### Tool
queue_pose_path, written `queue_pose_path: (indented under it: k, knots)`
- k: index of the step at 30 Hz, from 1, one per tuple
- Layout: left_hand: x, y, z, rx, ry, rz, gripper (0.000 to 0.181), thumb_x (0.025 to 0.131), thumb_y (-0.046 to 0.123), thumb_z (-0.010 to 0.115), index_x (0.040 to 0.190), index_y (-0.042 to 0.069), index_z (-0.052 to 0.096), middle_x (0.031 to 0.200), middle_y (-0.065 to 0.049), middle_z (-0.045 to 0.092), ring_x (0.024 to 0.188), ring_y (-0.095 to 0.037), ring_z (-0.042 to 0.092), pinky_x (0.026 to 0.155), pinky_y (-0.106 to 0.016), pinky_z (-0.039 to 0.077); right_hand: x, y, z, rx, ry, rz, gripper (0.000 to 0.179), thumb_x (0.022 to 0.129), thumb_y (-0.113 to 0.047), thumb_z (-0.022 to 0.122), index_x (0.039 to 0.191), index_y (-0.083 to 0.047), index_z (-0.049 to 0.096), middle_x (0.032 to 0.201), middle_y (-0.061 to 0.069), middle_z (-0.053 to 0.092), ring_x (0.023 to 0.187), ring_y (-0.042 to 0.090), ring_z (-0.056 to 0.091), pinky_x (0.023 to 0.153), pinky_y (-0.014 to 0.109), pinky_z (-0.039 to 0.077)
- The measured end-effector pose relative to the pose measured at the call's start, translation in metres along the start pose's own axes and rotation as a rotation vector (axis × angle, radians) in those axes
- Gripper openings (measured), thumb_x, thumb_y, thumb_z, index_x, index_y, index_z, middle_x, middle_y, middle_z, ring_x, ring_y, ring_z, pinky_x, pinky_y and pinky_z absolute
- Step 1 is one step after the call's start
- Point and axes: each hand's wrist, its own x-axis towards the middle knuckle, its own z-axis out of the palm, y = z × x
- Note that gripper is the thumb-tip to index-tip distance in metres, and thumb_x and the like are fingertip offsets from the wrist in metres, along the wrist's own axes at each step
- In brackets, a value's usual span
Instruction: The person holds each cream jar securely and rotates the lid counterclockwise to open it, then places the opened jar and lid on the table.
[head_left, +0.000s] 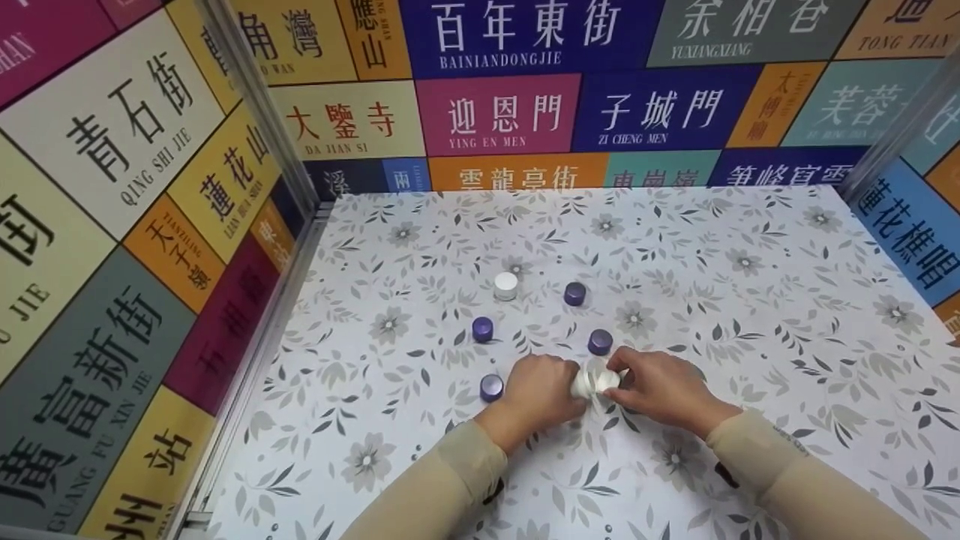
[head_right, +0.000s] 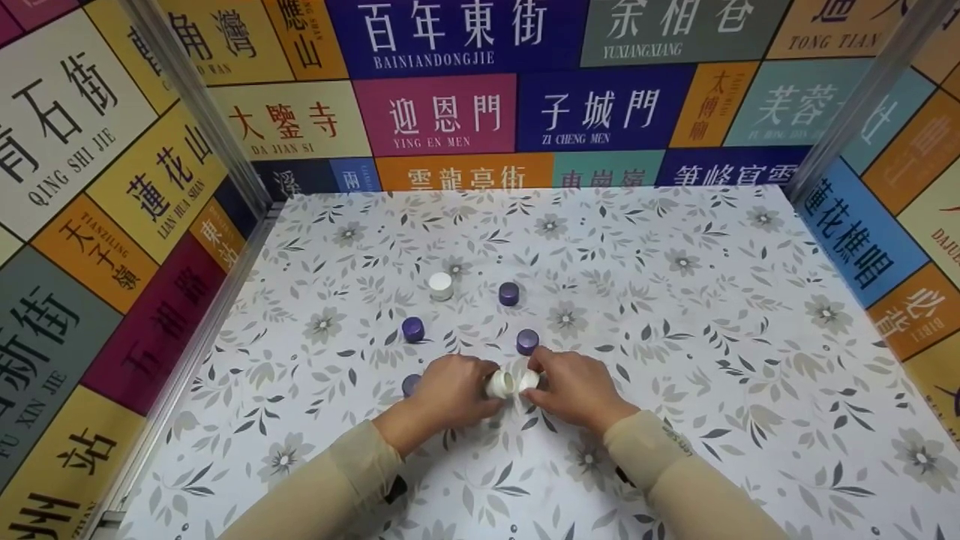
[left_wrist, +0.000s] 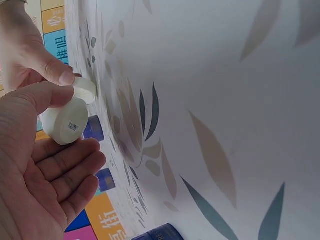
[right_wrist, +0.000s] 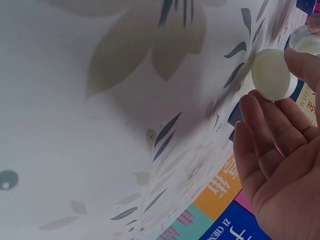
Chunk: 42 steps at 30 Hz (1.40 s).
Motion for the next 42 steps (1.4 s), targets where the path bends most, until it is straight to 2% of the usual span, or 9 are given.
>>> queue_pose_path:
  k: [7,11,15,23,27,35,42]
  knots:
    - [0.001,0.0,-0.001,-0.013,0.015,0.005,0.028,0.072,0.042,0.077,0.069,0.02,0.061,0.06,0.005,0.055,0.054,-0.019,0.055,0.054,-0.037,0.045,-0.001,0.001,0.0,-0.037,0.026,-0.028,0.036,0.075,-0.036,0.085,0.103,-0.02,0.068,0.08,-0.007,0.065,0.066,0.012,0.056,0.057,0.038,0.045]
    - [0.001,0.0,-0.002,-0.013,0.022,0.01,0.028,0.072,0.042,0.077,0.068,0.019,0.061,0.058,0.005,0.054,0.053,-0.019,0.054,0.053,-0.037,0.045,-0.002,0.004,0.002,-0.083,0.035,-0.075,0.043,0.074,-0.034,0.084,0.111,-0.017,0.073,0.096,-0.001,0.071,0.082,0.02,0.065,0.064,0.042,0.052]
    - [0.001,0.001,-0.001,-0.016,0.021,0.014,0.028,0.073,0.042,0.076,0.067,0.019,0.06,0.058,0.005,0.054,0.052,-0.018,0.054,0.052,-0.037,0.045,-0.002,0.006,0.003,-0.127,0.035,-0.111,0.04,0.074,-0.032,0.082,0.11,-0.017,0.075,0.104,0.001,0.071,0.094,0.024,0.066,0.07,0.044,0.054]
    - [0.002,0.0,0.001,-0.028,0.007,0.009,0.03,0.074,0.043,0.077,0.067,0.021,0.058,0.059,0.006,0.054,0.054,-0.018,0.054,0.054,-0.037,0.045,-0.002,0.007,0.005,-0.175,0.036,-0.125,0.03,0.071,-0.03,0.08,0.099,-0.02,0.075,0.098,-0.004,0.066,0.089,0.02,0.063,0.063,0.04,0.051]
    - [0.003,0.0,0.001,-0.033,0.017,0.013,0.031,0.075,0.043,0.076,0.067,0.02,0.057,0.059,0.006,0.054,0.055,-0.018,0.055,0.054,-0.037,0.045,-0.002,0.005,0.004,-0.165,0.025,-0.105,0.03,0.07,-0.03,0.081,0.098,-0.021,0.075,0.094,-0.005,0.062,0.083,0.017,0.061,0.06,0.039,0.05]
    - [0.002,0.001,0.004,-0.001,0.037,0.025,0.031,0.081,0.046,0.074,0.077,0.017,0.064,0.07,0.002,0.062,0.066,-0.021,0.062,0.065,-0.037,0.047,-0.001,0.002,0.0,-0.124,-0.018,-0.047,0.03,0.071,-0.03,0.081,0.098,-0.02,0.075,0.088,-0.008,0.059,0.077,0.014,0.057,0.062,0.04,0.05]
    - [0.003,0.003,0.01,0.051,0.006,0.027,0.035,0.083,0.052,0.073,0.084,0.017,0.068,0.077,0.002,0.063,0.072,-0.02,0.062,0.071,-0.036,0.048,0.001,0.002,0.001,-0.109,-0.027,-0.016,0.028,0.068,-0.028,0.08,0.094,-0.022,0.074,0.089,-0.009,0.059,0.076,0.014,0.059,0.061,0.038,0.049]
